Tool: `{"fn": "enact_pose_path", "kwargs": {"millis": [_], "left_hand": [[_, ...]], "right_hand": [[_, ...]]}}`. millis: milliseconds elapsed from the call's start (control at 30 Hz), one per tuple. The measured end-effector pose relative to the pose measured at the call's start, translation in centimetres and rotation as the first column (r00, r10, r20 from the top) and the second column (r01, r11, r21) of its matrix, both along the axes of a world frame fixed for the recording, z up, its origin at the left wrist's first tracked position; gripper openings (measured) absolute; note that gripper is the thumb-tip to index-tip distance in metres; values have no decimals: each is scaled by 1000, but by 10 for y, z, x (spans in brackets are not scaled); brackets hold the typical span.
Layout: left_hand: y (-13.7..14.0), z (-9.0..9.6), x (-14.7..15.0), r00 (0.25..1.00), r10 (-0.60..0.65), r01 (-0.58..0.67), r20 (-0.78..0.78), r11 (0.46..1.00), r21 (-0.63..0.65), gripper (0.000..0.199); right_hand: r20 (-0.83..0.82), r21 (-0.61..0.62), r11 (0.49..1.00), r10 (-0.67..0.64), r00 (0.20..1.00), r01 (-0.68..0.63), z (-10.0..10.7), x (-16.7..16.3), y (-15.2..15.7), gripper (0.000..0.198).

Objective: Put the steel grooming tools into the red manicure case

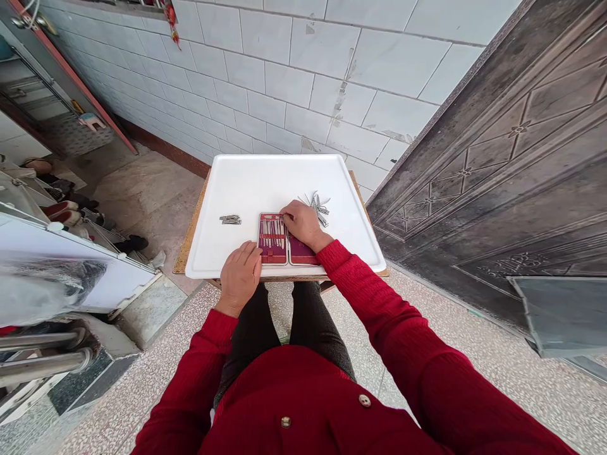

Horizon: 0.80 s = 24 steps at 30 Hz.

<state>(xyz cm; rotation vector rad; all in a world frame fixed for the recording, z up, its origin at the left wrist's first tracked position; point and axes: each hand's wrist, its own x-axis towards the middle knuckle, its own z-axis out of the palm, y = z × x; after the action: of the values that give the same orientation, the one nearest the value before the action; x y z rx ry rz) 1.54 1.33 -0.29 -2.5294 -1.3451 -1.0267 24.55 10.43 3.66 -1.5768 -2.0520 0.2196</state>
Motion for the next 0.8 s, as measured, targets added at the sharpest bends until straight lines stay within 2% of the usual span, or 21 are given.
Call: {"fn": "enact_pose_path", "kwargs": {"millis": [233,333,433,600,800], "left_hand": [[1,-4,-1,1000,0,1,25,999,-34,31],[0,-5,-1,1000,-3,4,25,999,-37,31],[-1,-4,0,1000,0,1,27,1000,-29,30],[-2,-3,2,1000,4,-3,22,1000,-25,29],[-3,-4,2,1000,1,0,23,1000,-3,29]], "right_hand": [[-24,21,1000,-17,1000,17,-4,1,2,27],[-39,16,999,-29,999,30,0,-1,0,26],[-38,-15,1000,-2,999,1,11,-7,-5,22],[15,-132,981,143,990,-140,37,-32,-12,16],[102,-148,965,232,967,-216,58,-78,8,20]]}}
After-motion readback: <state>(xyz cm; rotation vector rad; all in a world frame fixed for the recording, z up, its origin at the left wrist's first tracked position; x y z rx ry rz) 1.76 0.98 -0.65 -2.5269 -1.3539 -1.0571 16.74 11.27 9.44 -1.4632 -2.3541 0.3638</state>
